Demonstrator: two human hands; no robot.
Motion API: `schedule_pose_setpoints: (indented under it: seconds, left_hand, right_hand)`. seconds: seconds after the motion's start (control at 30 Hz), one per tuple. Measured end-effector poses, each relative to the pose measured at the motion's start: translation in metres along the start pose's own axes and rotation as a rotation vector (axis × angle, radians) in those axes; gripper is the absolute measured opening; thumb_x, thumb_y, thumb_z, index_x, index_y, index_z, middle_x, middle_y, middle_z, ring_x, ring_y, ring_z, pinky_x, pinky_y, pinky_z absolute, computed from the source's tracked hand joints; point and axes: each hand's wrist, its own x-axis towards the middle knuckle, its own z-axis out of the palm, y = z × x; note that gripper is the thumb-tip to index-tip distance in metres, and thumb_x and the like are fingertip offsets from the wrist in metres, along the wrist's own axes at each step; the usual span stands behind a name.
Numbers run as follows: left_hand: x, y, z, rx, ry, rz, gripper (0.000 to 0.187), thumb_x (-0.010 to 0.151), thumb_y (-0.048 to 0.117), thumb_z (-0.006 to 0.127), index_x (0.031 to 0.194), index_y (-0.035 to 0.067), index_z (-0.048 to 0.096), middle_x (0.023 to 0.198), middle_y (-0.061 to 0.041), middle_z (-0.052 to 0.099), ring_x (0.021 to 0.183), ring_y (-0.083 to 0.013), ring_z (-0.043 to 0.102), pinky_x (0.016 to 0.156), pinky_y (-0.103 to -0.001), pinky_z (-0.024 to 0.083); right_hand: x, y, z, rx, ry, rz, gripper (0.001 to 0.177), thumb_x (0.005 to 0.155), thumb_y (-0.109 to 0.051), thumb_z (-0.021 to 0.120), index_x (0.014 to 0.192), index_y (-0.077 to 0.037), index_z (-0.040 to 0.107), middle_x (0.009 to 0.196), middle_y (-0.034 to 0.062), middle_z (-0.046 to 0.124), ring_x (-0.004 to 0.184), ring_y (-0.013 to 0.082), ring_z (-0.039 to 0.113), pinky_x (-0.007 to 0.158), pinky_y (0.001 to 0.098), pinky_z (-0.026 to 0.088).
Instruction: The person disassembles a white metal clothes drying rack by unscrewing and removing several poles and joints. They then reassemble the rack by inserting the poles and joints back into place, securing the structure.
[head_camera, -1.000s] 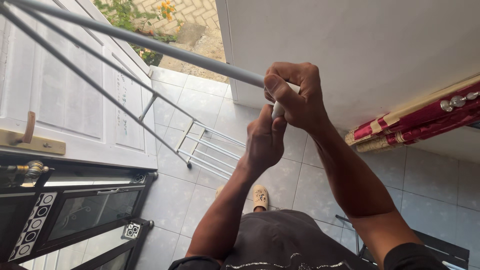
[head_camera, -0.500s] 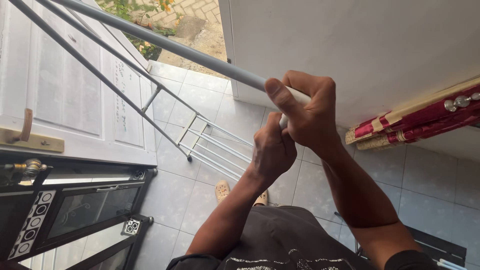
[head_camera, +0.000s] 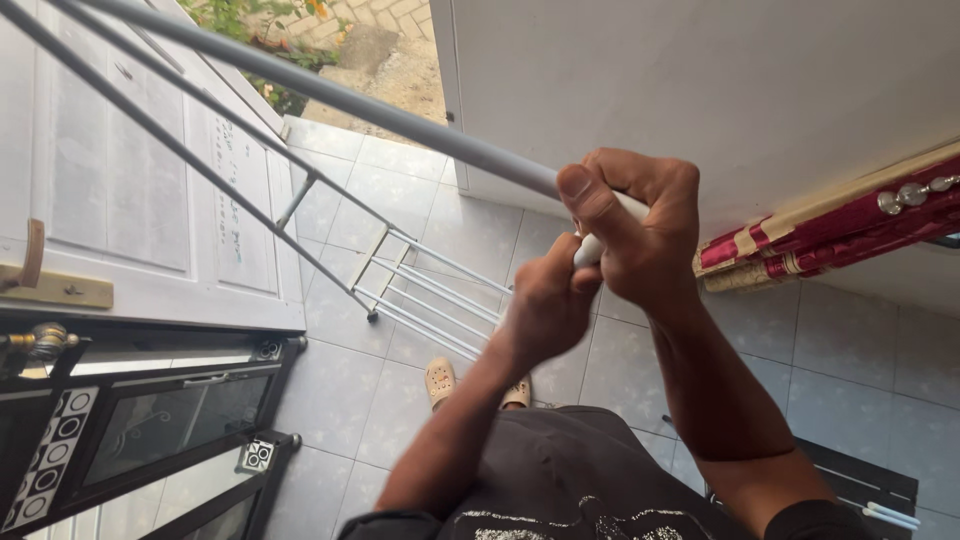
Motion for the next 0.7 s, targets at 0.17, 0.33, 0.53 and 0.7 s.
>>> schedule_pose_setpoints:
  seconds: [0.17,0.33,0.53,0.7]
  left_hand:
    - [-0.005,0.004,0.025,0.203,0.262,0.104,0.033,0.115,0.036,0.051,0.115,0.003,0.054,0.081,-0.016,0.065,0.070,-0.0345,0.070,0.064,-0.045,0.056]
    - [-0.004,0.003,-0.004,-0.032,-0.062,0.003,0.043,0.115,0.045,0.044,0.116,0.005,0.057,0.083,-0.012,0.065,0.076,-0.0308,0.068,0.068,-0.039,0.054]
    - [0.013,-0.002,-0.030,-0.418,-0.416,-0.080,0.056,0.114,0.055,0.038,0.097,0.005,0.055,0.071,-0.008,0.053,0.063,-0.0200,0.054,0.059,-0.033,0.048]
    - [0.000,0.020,-0.019,-0.138,-0.195,0.006,0.051,0.115,0.051,0.038,0.104,0.004,0.055,0.084,-0.011,0.058,0.072,-0.0209,0.063,0.065,-0.036,0.051]
  right_hand:
    - [-0.011,-0.006,0.005,-0.149,0.092,-0.011,0.052,0.105,-0.029,0.068,0.063,-0.006,0.049,0.055,-0.0034,0.038,0.049,0.0038,0.033,0.046,0.0259,0.023]
    - [-0.002,-0.001,-0.003,0.068,-0.021,-0.048,0.051,0.108,-0.031,0.065,0.066,-0.006,0.051,0.055,-0.0010,0.047,0.049,0.0048,0.040,0.046,0.0253,0.028]
    - [-0.004,-0.006,0.000,0.036,-0.005,-0.010,0.050,0.107,-0.034,0.060,0.066,-0.006,0.053,0.057,-0.0001,0.048,0.046,0.0052,0.041,0.044,0.0244,0.028]
    - [-0.008,-0.012,-0.002,-0.014,0.011,-0.006,0.052,0.108,-0.040,0.064,0.073,-0.002,0.059,0.062,0.0008,0.052,0.055,0.0081,0.048,0.050,0.0273,0.036]
